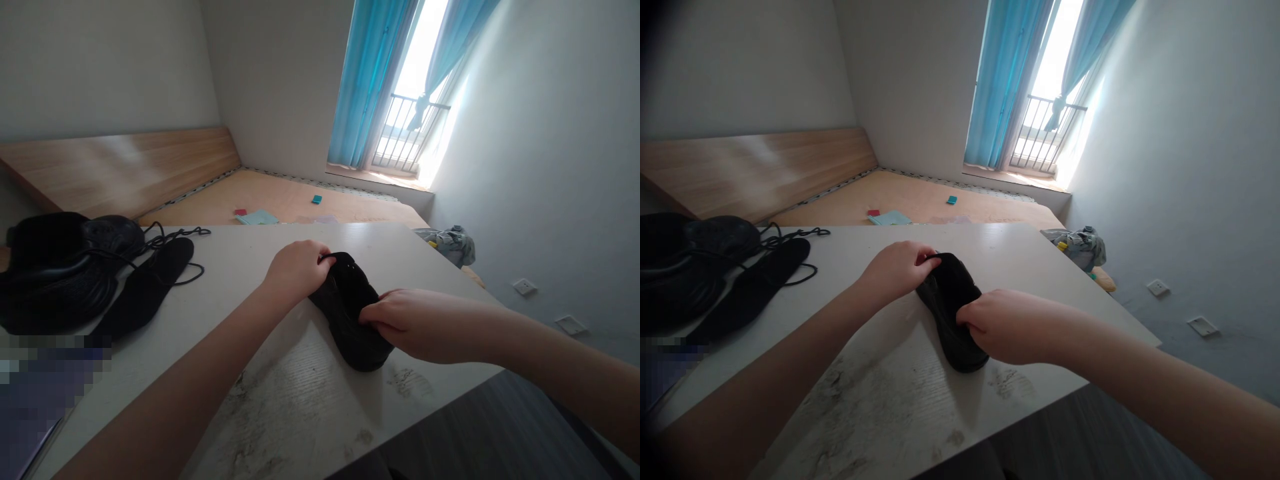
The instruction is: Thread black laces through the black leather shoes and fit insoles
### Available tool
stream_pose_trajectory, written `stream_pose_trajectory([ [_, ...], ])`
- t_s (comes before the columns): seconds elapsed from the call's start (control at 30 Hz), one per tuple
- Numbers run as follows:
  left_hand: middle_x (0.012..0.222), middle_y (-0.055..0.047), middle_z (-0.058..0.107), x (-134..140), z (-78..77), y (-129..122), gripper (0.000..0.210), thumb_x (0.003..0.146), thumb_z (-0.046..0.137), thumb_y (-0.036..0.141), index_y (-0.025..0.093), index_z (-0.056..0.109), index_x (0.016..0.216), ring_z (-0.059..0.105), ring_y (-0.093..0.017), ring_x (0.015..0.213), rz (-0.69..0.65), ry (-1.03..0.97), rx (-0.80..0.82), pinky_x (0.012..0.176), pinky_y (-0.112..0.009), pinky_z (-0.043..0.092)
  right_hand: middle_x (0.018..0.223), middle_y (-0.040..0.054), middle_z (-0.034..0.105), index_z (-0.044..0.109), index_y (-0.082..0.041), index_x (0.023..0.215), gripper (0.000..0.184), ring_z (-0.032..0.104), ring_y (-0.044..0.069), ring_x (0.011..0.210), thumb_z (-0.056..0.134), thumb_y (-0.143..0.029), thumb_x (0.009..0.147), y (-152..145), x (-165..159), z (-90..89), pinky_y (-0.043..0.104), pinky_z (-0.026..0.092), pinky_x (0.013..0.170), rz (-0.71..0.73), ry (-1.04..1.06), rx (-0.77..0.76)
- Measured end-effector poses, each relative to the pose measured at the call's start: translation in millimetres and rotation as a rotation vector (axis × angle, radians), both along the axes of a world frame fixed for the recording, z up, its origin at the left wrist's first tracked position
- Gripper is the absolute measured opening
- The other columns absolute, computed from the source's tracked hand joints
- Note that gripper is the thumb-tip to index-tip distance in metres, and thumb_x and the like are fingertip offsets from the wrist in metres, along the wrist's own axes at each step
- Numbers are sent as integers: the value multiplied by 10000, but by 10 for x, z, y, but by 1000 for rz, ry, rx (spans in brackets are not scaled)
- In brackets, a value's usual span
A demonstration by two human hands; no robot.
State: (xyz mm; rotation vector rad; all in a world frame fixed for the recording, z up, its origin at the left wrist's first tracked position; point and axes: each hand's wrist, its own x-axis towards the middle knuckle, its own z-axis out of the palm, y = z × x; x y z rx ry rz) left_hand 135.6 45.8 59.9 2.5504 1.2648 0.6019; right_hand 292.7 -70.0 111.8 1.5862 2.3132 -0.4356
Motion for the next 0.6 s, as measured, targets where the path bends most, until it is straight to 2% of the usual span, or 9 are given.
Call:
stream_pose_trajectory([
  [0.07,774,-40,706,1,-1,-2,277,861,481,373,241,724,871,621,-198,706,0,3,5,570,-279,368,848,31,673,630,-200,863,261,613,182,793,373,-174,895,4,5,-10,312,421,714,7,-11,62],
  [0.13,770,-38,707,3,-2,-5,279,861,477,374,243,723,867,620,-198,700,2,5,10,562,-280,362,810,44,664,615,-170,804,231,610,190,816,398,-129,872,34,16,-22,330,422,778,52,-63,52],
  [0.23,772,-33,709,9,-10,-10,286,865,467,380,252,723,867,620,-200,702,3,9,18,562,-282,363,863,63,662,605,-154,808,211,607,193,872,408,-85,839,134,28,-35,298,439,760,92,-90,-138],
  [0.33,784,-37,711,16,-25,-15,290,871,456,367,254,723,883,626,-209,722,9,16,35,582,-287,379,892,33,669,616,-184,882,222,616,155,788,398,-143,868,254,16,-57,248,452,657,83,-65,-235],
  [0.43,797,-35,717,25,-36,-22,277,873,462,359,255,719,882,633,-213,737,15,26,53,591,-288,388,934,63,668,609,-168,963,233,625,172,765,387,-197,900,311,-25,-125,280,467,646,52,-97,-129],
  [0.5,809,-35,721,33,-40,-32,270,875,469,361,255,716,884,640,-212,743,14,34,65,592,-286,392,1029,135,645,594,-116,1043,258,629,237,869,393,-196,903,305,-56,-196,366,479,746,49,-133,-8],
  [0.6,838,-47,727,49,-45,-53,282,888,458,364,246,713,917,651,-220,774,22,44,86,607,-290,406,1117,208,608,598,-63,1092,286,614,295,972,475,-141,847,291,-83,-294,455,459,849,135,-174,99],
])
